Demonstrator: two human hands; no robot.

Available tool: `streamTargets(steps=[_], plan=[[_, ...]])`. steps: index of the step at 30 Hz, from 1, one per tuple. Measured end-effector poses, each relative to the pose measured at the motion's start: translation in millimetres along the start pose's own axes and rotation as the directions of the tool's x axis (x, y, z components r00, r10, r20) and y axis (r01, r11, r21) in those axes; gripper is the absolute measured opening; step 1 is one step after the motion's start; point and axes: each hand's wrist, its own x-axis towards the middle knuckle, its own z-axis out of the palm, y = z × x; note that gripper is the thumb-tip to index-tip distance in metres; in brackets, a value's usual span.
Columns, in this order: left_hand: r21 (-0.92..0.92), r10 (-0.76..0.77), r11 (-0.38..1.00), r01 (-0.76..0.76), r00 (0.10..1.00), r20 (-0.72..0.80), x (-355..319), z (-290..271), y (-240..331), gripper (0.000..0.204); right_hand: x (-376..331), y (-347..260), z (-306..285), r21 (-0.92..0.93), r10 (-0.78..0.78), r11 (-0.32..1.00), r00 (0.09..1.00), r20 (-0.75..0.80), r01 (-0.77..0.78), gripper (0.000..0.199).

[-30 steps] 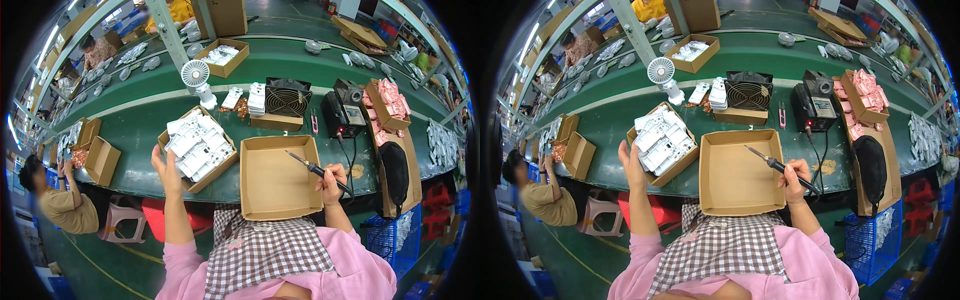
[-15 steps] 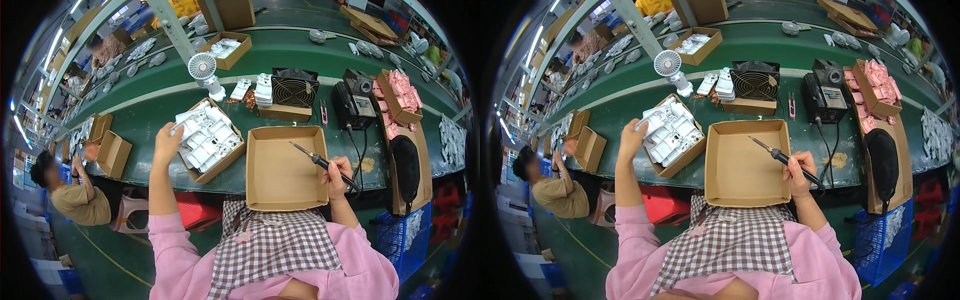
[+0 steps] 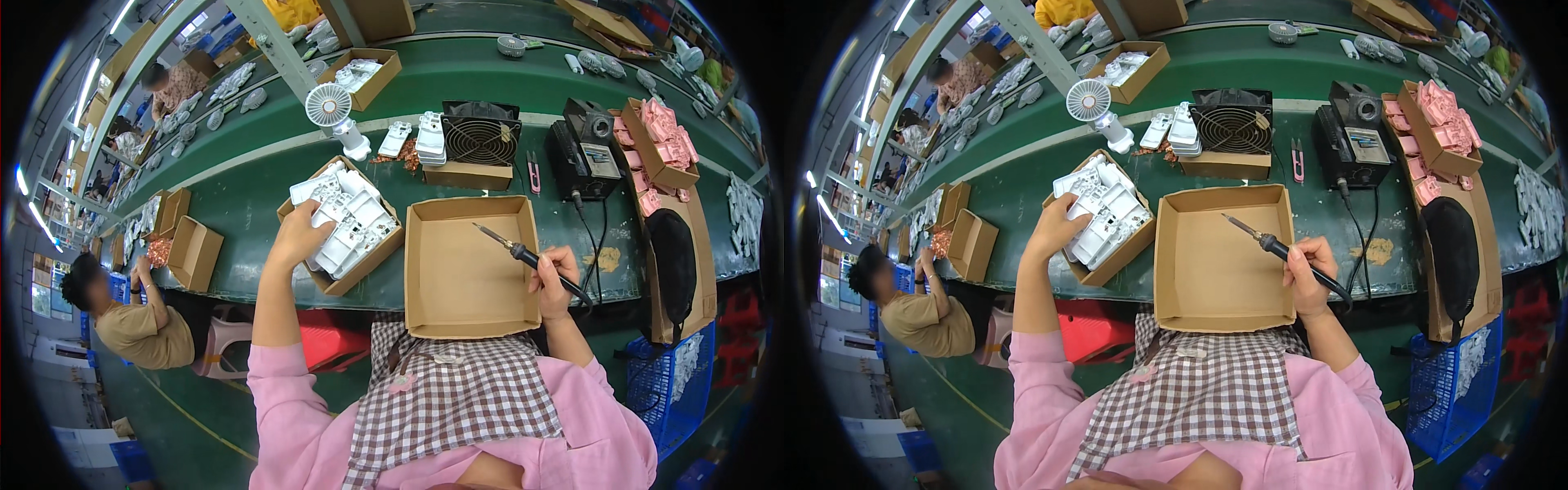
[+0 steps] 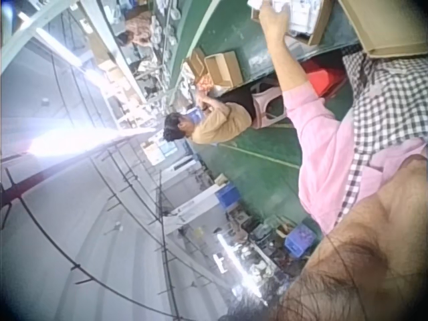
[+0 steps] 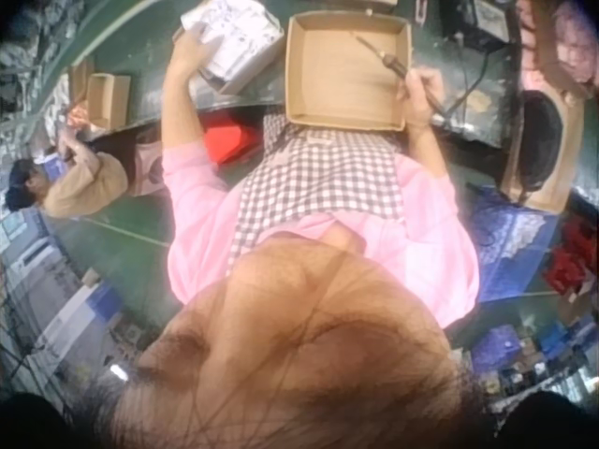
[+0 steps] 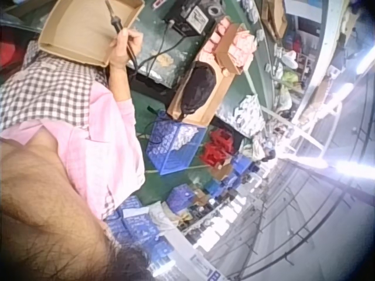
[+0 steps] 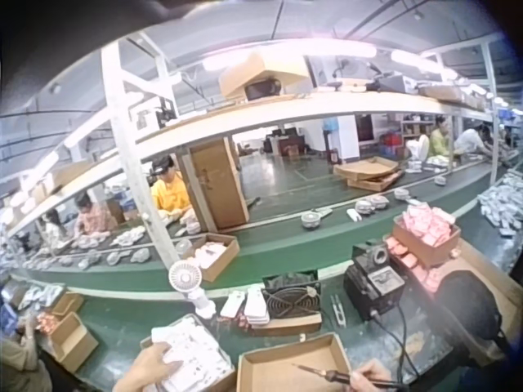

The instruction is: The person solders components onto plastic casings using a soldering iron. She then moves aside parts, retrieves a new box of plastic casings, and solders components onto them.

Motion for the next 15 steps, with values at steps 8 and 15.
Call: streamTargets(steps=[8, 15], plan=[[-0.042, -0.009, 0.999, 0.015, 0.992, 0.124, 2.2, -4.3, 6.2, 0.045, -2.2, 0.6, -0.7, -0.001, 0.018, 1.000, 1.000, -0.003, -0.018, 0.015], [0.050, -0.043, 0.998, 0.039, 0.995, 0.090, 2.0, -0.3, 19.3, 0.049, 0.2, -0.9, -0.3, -0.013, 0.027, 1.000, 1.000, -0.009, -0.027, 0.014]])
